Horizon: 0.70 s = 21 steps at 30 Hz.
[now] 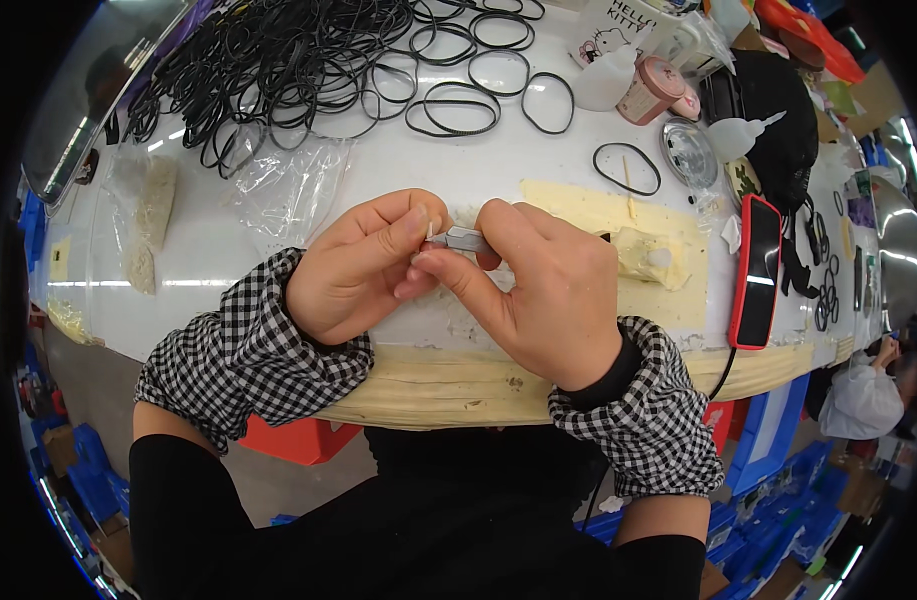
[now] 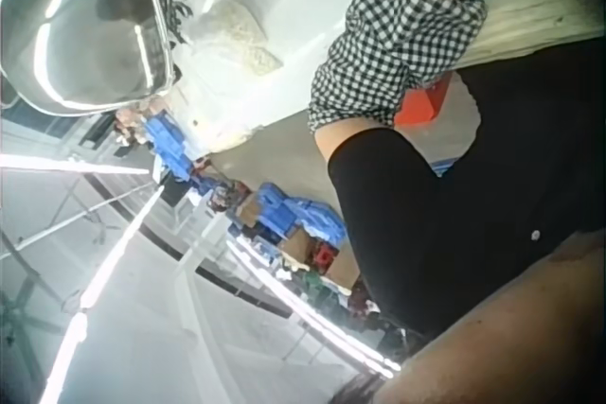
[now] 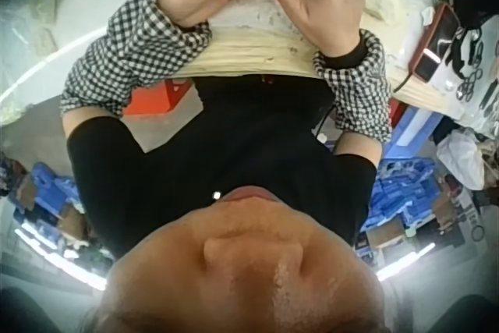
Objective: Assembling small components by wrapping a metal part with white material and securing it with a small band.
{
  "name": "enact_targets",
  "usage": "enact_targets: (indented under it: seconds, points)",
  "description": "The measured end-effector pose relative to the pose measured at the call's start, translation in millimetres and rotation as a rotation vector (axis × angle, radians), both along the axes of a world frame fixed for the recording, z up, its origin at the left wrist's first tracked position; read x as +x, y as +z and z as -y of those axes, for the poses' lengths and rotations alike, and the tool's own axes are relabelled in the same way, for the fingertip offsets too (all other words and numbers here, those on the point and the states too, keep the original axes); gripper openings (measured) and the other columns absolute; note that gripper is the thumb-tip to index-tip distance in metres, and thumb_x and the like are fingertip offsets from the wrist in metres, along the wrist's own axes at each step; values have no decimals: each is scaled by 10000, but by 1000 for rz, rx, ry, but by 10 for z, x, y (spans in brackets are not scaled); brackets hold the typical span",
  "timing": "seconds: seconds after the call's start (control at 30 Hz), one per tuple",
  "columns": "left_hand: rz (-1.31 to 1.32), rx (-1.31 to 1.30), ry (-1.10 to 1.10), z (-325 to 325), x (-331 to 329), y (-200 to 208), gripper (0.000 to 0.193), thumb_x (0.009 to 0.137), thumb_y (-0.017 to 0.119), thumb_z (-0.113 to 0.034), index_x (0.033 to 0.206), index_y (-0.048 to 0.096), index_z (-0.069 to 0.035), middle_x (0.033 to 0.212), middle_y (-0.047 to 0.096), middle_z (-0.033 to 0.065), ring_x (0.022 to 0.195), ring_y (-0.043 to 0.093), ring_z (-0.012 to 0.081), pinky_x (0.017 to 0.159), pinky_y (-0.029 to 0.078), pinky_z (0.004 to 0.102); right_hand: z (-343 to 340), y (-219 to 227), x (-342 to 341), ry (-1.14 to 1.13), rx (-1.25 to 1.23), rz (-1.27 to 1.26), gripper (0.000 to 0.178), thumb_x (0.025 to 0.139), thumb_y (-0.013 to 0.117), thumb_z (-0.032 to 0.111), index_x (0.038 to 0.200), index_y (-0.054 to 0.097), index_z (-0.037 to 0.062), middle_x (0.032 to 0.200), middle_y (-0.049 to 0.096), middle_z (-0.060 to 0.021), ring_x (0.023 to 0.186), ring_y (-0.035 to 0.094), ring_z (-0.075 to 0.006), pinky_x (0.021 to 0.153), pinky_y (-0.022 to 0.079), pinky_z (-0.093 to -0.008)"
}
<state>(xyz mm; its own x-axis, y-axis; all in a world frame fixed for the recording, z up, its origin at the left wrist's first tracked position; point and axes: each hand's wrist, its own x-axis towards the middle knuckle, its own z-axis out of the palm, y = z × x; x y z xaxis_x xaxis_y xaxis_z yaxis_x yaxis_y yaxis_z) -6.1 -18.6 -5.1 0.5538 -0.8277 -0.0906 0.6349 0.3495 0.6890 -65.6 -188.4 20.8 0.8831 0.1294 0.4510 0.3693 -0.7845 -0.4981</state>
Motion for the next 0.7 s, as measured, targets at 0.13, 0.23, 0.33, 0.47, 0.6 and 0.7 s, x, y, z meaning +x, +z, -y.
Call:
enact_targets:
  seconds: [0.13,0.23,0.33,0.47,0.6,0.7]
  points:
    - [49,-57,-50,-24,27,-31,223,977,448,-254,969,507,-39,793,474,-22,688,403,48,604,337,180,-9,5,4,-5,24,-5,357,772,720,319,656,499,64,557,513,-39,459,489,-184,406,360,-283]
    - [26,-50,-44,-22,2,0,194,975,461,-230,921,526,-56,771,471,-33,668,400,40,601,333,173,-9,-5,7,-7,30,0,355,778,713,324,654,501,67,554,507,-37,458,487,-184,405,358,-288]
    - [49,-50,-61,-7,18,5,208,976,455,-243,947,515,-46,774,468,-26,673,398,45,598,331,179,3,14,0,-18,9,8,353,783,706,327,654,506,68,548,500,-35,456,485,-183,403,353,-291]
    - [94,-46,-77,-38,39,-24,244,978,441,-269,987,495,-31,797,470,-16,690,401,58,601,333,191,-6,9,4,-9,9,3,348,786,703,329,652,515,69,539,493,-34,451,483,-181,399,345,-290]
    - [124,-67,-87,-40,52,-41,238,975,448,-274,948,495,-42,794,460,-20,690,395,56,602,330,190,1,9,-5,6,21,-12,343,785,705,328,652,524,69,532,489,-34,438,476,-176,394,340,-285]
    - [79,-50,-56,-26,26,-7,230,972,452,-267,923,495,-47,812,485,-15,685,402,53,609,347,190,13,43,-19,44,20,-30,342,784,707,326,656,528,64,524,486,-36,431,474,-175,394,344,-285]
